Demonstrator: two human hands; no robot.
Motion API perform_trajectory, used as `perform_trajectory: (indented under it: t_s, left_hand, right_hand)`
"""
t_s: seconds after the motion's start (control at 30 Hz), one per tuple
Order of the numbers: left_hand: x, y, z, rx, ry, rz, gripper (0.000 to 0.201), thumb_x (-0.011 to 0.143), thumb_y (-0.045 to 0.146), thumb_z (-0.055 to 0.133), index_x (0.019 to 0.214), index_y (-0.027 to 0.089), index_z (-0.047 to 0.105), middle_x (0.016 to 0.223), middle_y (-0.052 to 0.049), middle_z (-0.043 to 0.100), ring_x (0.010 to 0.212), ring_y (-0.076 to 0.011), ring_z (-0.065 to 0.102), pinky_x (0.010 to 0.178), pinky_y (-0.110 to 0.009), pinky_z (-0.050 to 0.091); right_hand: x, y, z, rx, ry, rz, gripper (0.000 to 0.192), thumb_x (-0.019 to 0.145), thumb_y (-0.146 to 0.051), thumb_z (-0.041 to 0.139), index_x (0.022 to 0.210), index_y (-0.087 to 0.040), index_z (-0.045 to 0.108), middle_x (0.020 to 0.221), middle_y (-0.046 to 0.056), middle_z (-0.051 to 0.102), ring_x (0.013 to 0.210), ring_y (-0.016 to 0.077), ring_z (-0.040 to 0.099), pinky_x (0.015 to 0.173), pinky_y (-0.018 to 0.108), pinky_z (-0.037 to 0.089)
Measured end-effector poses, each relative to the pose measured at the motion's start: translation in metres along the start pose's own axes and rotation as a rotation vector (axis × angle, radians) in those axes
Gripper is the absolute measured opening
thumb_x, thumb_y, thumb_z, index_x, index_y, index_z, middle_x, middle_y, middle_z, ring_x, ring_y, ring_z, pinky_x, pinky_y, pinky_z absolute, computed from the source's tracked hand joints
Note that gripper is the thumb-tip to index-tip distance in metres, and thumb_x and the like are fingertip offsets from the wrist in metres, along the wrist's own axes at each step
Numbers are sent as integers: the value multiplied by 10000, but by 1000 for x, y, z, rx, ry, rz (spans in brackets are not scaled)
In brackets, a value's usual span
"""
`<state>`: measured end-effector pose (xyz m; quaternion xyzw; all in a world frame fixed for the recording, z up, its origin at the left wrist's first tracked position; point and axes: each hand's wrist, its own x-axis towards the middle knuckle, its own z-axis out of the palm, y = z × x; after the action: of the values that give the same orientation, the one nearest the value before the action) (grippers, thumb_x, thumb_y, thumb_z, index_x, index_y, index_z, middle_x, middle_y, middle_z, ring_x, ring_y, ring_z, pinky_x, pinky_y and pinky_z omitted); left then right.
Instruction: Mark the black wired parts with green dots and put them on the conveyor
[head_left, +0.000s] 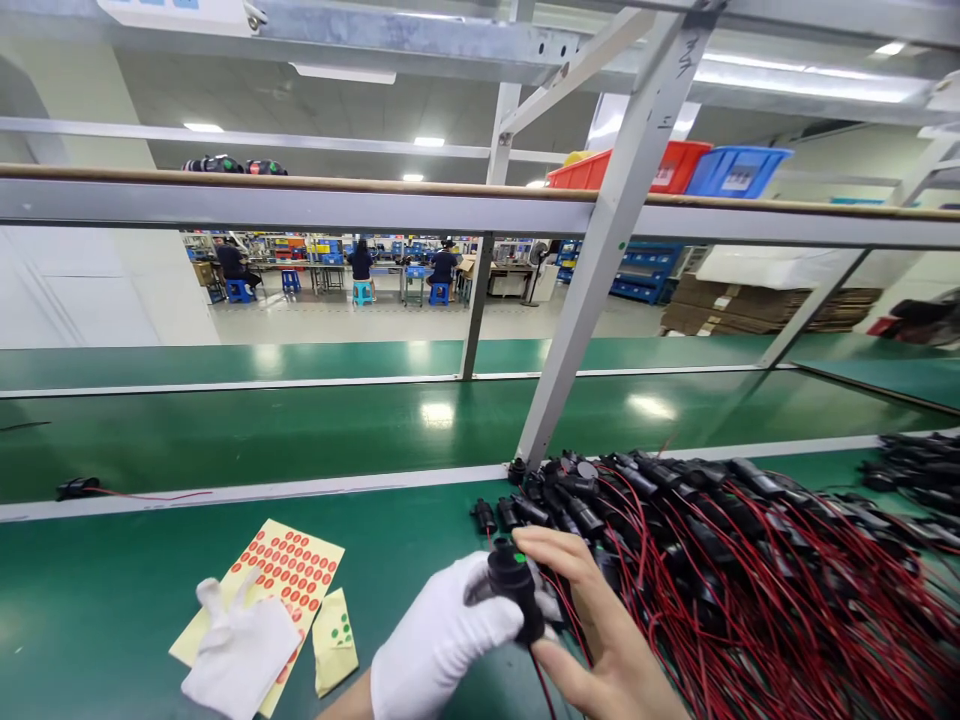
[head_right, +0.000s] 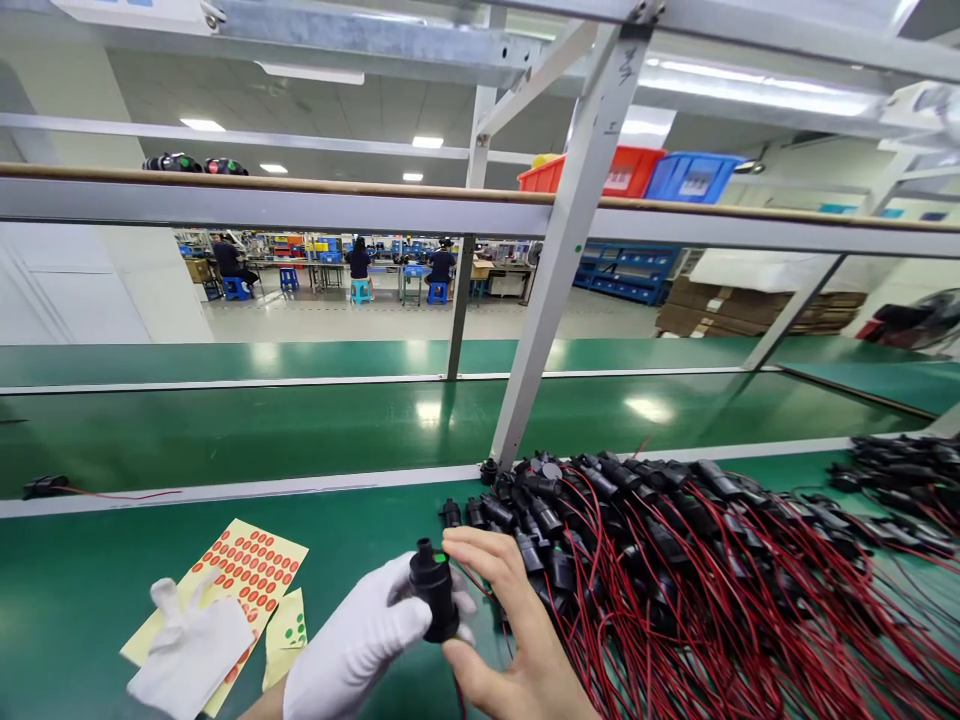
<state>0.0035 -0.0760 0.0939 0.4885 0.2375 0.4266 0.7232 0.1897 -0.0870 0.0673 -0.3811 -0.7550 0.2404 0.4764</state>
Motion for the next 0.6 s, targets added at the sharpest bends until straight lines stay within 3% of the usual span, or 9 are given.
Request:
perform_trajectory:
  t_s: [0.1, 0.17, 0.37, 0.53, 0.6]
  left_hand:
    - [2, 3, -4, 317, 135, 109, 376, 669, 151, 832, 1032, 193, 741, 1067, -43, 747, 1006, -216, 673, 938, -300, 494]
    - [3, 0, -6, 425, 144, 201, 449, 623, 144, 871, 1048, 223, 750, 1080, -26, 757, 1023, -223, 683, 943, -293, 498]
    - [1, -4, -7, 622, 38, 515, 347, 800, 233, 805, 1126, 307, 711, 1077, 8, 758, 984, -159, 695, 907, -247, 527]
    - [1, -2, -6, 777, 18, 599, 396, 861, 229, 747, 1228, 341, 651, 1127, 8, 740, 1005, -152, 685, 912, -252, 525]
    - [2, -7, -6, 840, 82, 602, 397, 850, 224, 754, 1222, 311, 649, 1101, -9, 739, 976, -163, 689, 882, -264, 536]
  right_hand:
    - [0, -1, -9, -60, 54, -75, 503, 957, -479, 584, 1418, -320, 461, 1407, 65, 489, 1347, 251, 461, 1142, 327, 389]
    - [1, -4, -13, -104, 102, -122, 473, 961, -500, 578, 1383, -303, 495, 1326, 68, 522, 1276, 239, 509, 1086, 293, 441]
    - [2, -22, -16, -213, 114, -216, 503, 946, -504, 609, 1383, -276, 509, 1164, 72, 555, 1080, 234, 579, 965, 297, 512]
    - [0, -27, -13, -182, 59, -193, 615, 851, -225, 739, 1410, -333, 508, 1157, 49, 588, 1050, 223, 616, 964, 297, 510]
    - [0, -24, -9, -55, 68, -79, 573, 832, -138, 714, 1335, -365, 560, 1151, 30, 614, 1048, 211, 635, 934, 282, 522]
